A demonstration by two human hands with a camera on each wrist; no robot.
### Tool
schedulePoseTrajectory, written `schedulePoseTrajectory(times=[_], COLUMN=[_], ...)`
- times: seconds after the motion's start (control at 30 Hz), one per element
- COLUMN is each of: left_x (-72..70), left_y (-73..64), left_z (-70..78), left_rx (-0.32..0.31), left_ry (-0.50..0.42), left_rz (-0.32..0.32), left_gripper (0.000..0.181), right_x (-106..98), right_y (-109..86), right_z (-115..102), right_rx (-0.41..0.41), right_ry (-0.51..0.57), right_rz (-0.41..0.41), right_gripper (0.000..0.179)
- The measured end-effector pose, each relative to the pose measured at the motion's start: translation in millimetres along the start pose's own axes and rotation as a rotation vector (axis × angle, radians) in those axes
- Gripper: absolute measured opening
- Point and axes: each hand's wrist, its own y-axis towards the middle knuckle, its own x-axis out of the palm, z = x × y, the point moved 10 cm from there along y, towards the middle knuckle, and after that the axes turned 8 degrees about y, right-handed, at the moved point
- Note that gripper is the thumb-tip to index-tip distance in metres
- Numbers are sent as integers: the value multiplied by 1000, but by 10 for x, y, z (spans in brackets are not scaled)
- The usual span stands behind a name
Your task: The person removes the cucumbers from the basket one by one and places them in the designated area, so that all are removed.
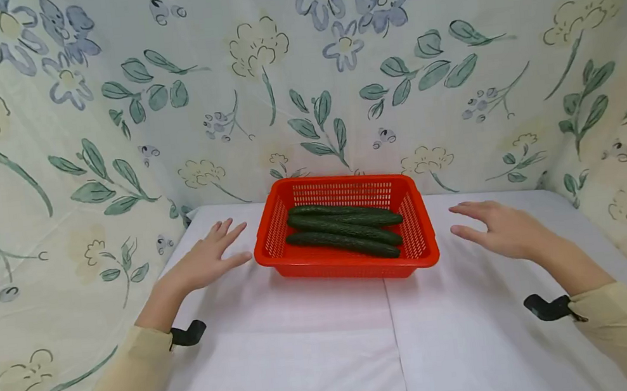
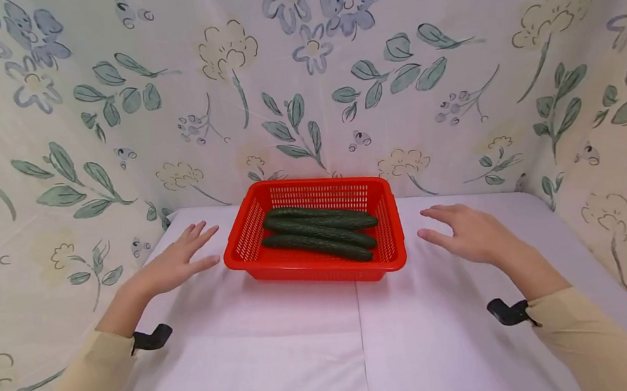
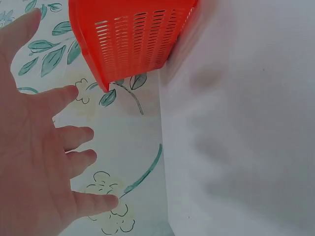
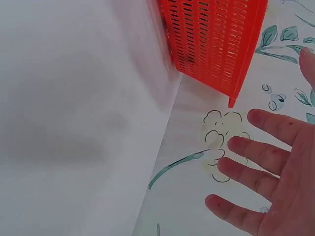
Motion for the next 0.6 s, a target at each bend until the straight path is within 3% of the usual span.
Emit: schedulePoseTrajectory(times=[0.3, 0.47, 0.6], left_x=[-174, -223, -193], left_y=[117, 220, 281], left_z=[149, 264, 313], left_rx=[-14, 7, 14], left_ry=[-145, -223, -273], left_rz=[112, 203, 225], left_gripper=[76, 64, 60], right_x=[-246, -268, -301], right_y=[121, 222, 326], right_z=[-156, -277, -385], right_rx=[-80, -88, -122], right_ry=[92, 277, 389], right_rz=[120, 108, 117], right_gripper=[54, 41, 37])
